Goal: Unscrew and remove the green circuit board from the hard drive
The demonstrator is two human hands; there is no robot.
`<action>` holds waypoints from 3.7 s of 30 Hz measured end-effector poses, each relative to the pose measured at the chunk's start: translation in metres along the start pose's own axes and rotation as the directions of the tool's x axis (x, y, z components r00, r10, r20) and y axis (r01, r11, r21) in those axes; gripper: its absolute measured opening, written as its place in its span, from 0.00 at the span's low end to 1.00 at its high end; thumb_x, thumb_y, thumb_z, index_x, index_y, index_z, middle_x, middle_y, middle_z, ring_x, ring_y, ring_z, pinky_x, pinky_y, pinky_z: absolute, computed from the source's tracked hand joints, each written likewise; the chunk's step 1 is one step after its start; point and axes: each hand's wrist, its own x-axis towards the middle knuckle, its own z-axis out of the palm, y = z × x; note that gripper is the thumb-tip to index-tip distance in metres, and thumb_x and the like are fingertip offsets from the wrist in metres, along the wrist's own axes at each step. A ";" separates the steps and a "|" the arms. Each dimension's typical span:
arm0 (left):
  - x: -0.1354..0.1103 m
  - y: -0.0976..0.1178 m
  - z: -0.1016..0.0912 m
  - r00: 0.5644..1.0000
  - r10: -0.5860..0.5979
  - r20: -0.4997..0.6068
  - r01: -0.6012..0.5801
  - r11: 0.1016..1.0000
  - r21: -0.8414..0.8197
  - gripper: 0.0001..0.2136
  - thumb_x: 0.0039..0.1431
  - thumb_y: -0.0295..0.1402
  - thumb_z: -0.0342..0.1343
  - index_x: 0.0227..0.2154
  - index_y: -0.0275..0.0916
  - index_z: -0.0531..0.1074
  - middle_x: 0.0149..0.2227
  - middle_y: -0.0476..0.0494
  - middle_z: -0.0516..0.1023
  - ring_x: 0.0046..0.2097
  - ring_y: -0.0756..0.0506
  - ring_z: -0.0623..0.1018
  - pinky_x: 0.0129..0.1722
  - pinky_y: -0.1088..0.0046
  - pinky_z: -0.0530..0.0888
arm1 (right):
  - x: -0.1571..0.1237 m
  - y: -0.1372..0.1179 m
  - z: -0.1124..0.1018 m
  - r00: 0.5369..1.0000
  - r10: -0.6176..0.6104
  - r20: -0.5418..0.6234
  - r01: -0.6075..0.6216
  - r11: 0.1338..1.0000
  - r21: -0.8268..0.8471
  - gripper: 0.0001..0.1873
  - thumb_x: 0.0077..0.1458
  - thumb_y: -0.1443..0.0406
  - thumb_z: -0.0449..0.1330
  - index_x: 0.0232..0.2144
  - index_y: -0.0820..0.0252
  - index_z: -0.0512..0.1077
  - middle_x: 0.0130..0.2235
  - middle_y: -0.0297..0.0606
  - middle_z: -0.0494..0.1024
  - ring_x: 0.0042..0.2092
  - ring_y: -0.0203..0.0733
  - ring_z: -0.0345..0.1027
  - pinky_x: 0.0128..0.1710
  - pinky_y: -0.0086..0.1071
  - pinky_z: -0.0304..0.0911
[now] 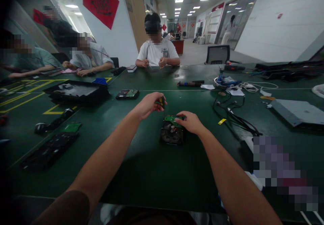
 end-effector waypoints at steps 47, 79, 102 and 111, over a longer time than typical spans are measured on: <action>-0.004 0.008 -0.004 0.997 -0.066 -0.044 0.069 0.996 0.065 0.15 0.60 0.41 0.49 0.35 0.35 0.76 0.38 0.38 0.79 0.26 0.49 0.78 0.24 0.74 0.68 | -0.004 -0.002 0.002 0.999 0.034 -0.011 -0.034 0.999 0.030 0.27 0.59 0.48 0.61 0.51 0.59 0.78 0.24 0.31 0.71 0.26 0.37 0.61 0.29 0.32 0.54; -0.005 0.007 -0.001 0.998 -0.069 -0.009 0.069 0.997 0.019 0.14 0.61 0.40 0.50 0.35 0.35 0.74 0.38 0.38 0.79 0.26 0.47 0.79 0.24 0.72 0.69 | -0.003 0.000 0.003 0.999 0.035 -0.015 -0.034 0.999 0.036 0.27 0.59 0.47 0.60 0.51 0.59 0.79 0.24 0.32 0.71 0.27 0.38 0.61 0.30 0.33 0.55; -0.003 0.002 0.000 0.996 -0.090 0.010 0.090 0.996 0.016 0.18 0.64 0.45 0.50 0.38 0.35 0.77 0.38 0.39 0.77 0.27 0.50 0.75 0.27 0.73 0.68 | -0.003 0.000 0.004 0.999 0.036 -0.024 -0.036 0.999 0.028 0.26 0.59 0.48 0.61 0.50 0.58 0.79 0.25 0.33 0.72 0.27 0.39 0.62 0.30 0.33 0.56; -0.005 0.005 0.000 0.997 -0.070 0.022 0.069 0.997 0.047 0.16 0.62 0.44 0.53 0.36 0.35 0.76 0.36 0.40 0.78 0.26 0.50 0.75 0.25 0.74 0.67 | -0.003 -0.002 0.003 0.999 0.023 -0.022 -0.023 0.999 0.022 0.26 0.59 0.48 0.61 0.50 0.59 0.79 0.24 0.32 0.72 0.27 0.38 0.62 0.30 0.33 0.55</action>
